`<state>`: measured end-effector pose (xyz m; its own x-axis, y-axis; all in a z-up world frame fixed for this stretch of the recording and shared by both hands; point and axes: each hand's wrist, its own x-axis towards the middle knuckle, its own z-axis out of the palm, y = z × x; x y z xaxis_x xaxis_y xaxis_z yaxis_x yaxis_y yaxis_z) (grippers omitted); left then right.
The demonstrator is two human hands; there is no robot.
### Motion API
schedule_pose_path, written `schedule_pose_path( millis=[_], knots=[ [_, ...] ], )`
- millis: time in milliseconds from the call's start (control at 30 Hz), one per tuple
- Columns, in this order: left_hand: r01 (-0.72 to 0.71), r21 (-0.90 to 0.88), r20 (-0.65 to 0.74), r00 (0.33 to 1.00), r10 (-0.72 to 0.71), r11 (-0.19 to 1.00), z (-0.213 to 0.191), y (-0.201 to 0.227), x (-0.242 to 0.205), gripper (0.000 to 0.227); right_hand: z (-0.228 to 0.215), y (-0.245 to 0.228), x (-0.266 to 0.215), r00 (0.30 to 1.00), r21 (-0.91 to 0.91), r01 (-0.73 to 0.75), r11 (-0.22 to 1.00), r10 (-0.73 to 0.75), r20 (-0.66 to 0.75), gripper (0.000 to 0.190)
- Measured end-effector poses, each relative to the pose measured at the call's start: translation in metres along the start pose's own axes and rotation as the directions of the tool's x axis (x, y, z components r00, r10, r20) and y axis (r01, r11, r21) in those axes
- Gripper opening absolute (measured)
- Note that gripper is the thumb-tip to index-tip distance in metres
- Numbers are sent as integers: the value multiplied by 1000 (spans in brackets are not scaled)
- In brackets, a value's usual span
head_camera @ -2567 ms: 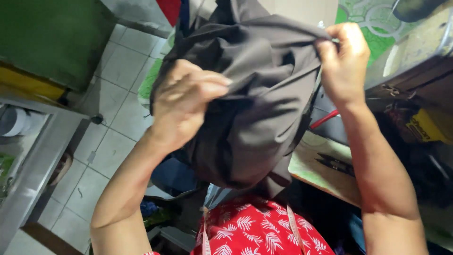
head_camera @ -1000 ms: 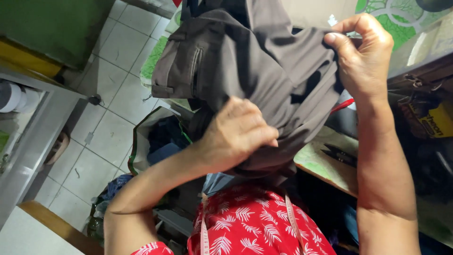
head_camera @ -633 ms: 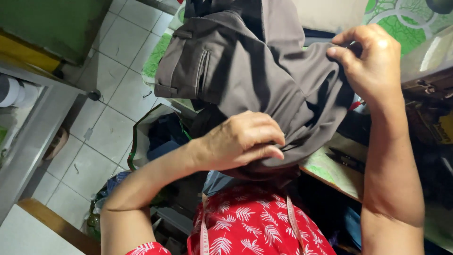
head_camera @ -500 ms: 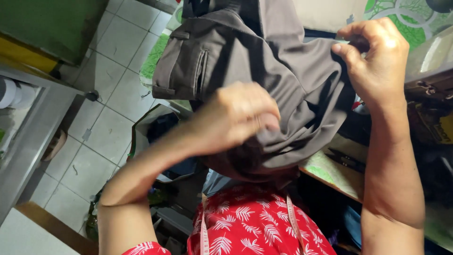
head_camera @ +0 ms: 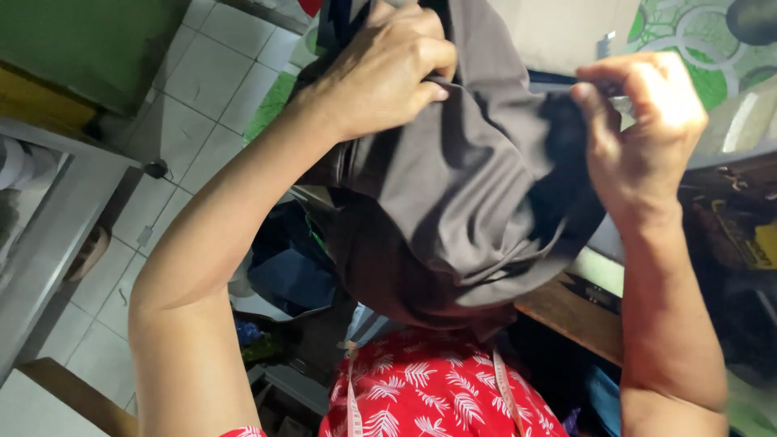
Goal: A person is manually inspecting and repairing a pair of dark brown pants at a sewing workstation.
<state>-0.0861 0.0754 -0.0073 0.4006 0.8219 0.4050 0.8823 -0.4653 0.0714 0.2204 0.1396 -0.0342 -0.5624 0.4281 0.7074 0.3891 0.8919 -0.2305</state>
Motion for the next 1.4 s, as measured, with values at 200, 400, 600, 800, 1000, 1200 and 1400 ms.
schedule_pose_path(
  millis=[200, 400, 600, 800, 1000, 1200, 1400],
  knots=[
    [281, -498, 250, 952, -175, 821, -22, 21, 11, 9, 14, -26, 14, 993, 102, -24, 995, 12, 117, 22],
    [465, -650, 384, 884, -268, 601, 11, 16, 13, 49, 10, -25, 9, 977, 229, -148, 962, 107, 182, 17],
    [526, -850, 525, 848, -70, -11, 5, 22, 17, 11, -1, -12, -4, 965, 202, -191, 960, 146, 217, 17],
    [312, -589, 535, 842, 69, 746, -23, -12, 12, 18, -17, -13, -20, 960, 177, -116, 977, 65, 273, 12],
    [355, -90, 605, 761, -232, 930, -52, -11, -9, 12, -34, -19, -45, 960, 59, -63, 996, 44, 277, 10],
    [281, -227, 393, 903, -177, 932, -45, -40, -29, 10, -33, -23, -67, 954, -15, -24, 1000, 27, 298, 11],
    [454, -529, 561, 821, -106, 717, -70, -33, -34, 62, -43, -31, -71, 963, -27, -98, 995, 102, 249, 11]
  ],
)
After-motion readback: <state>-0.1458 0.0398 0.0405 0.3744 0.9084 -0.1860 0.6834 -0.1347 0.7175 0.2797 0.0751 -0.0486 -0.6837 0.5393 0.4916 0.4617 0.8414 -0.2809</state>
